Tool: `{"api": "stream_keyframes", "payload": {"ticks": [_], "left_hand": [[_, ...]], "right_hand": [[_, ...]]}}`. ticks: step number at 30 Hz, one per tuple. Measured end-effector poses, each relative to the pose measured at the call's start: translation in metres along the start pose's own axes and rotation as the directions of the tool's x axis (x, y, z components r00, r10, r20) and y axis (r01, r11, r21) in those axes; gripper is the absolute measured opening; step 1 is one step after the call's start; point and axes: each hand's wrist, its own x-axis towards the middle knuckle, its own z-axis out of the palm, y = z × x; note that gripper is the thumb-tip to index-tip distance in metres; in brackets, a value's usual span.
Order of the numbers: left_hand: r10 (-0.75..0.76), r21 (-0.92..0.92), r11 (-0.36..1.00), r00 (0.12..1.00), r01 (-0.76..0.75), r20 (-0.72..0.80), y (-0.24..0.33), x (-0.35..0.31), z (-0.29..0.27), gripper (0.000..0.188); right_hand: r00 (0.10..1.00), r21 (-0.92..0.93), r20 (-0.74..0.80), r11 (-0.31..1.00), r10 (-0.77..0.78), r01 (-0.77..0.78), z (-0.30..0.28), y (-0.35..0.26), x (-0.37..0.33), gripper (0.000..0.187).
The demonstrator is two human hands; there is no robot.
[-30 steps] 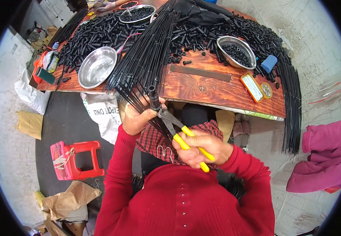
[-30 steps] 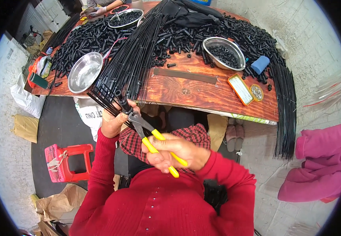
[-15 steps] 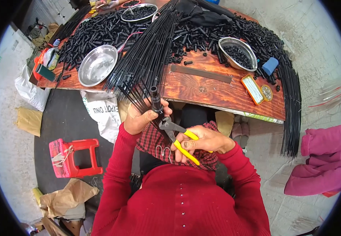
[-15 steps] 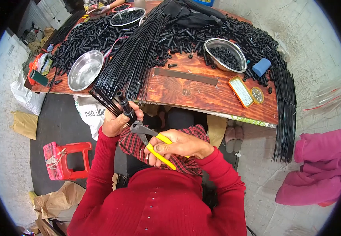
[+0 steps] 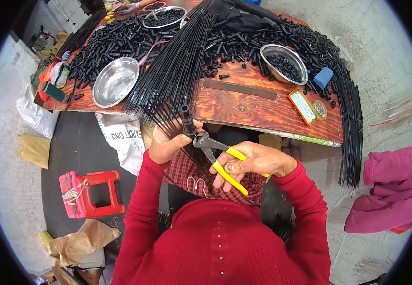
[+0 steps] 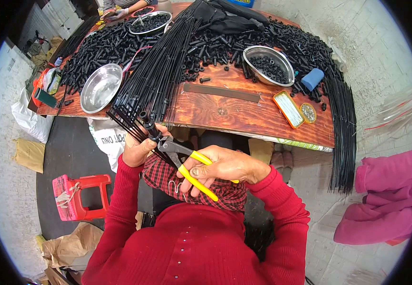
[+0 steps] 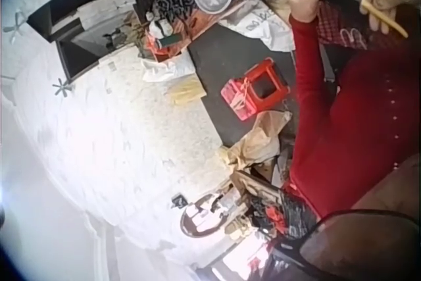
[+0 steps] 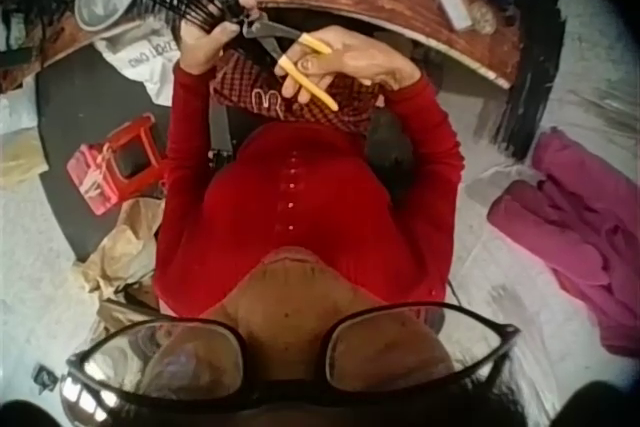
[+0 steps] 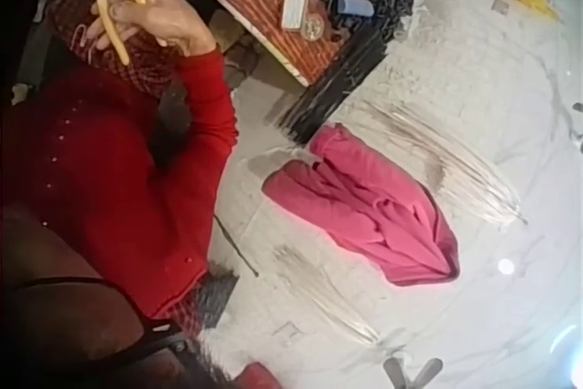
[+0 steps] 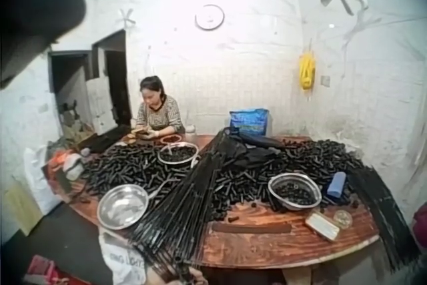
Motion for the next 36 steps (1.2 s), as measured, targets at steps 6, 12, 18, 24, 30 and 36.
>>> {"api": "stream_keyframes", "payload": {"ticks": [6,12,18,24,30,36], "left_hand": [[0.001,0.019,1.0,1.0,-0.001,-0.01,0.0,0.0,-0.001,0.041],[-0.021,-0.018,1.0,1.0,0.02,-0.015,-0.004,-0.002,-0.004,0.041],[-0.008,-0.014,1.0,1.0,0.008,-0.011,-0.002,0.003,-0.006,0.041],[-0.036,0.044,0.998,0.999,0.038,-0.036,-0.001,0.004,-0.015,0.042],[-0.027,0.016,0.999,0.994,0.029,-0.106,-0.009,0.002,-0.021,0.045],[-0.013,0.001,1.0,0.998,0.013,-0.069,-0.011,-0.001,-0.027,0.042]], "right_hand": [[0.999,-0.013,0.0,0.999,0.037,-0.037,0.003,-0.008,0.0,0.038],[0.999,-0.034,-0.013,0.999,0.037,-0.038,0.001,-0.002,0.003,0.039],[0.999,-0.065,0.025,0.997,-0.041,0.043,-0.007,0.007,0.012,0.038],[0.991,-0.048,0.058,0.991,-0.124,0.127,-0.013,0.021,0.029,0.039],[0.975,-0.041,0.07,0.976,-0.211,0.214,-0.012,0.03,0.04,0.036],[0.974,-0.031,0.047,0.975,-0.22,0.221,-0.008,0.034,0.044,0.034]]}}
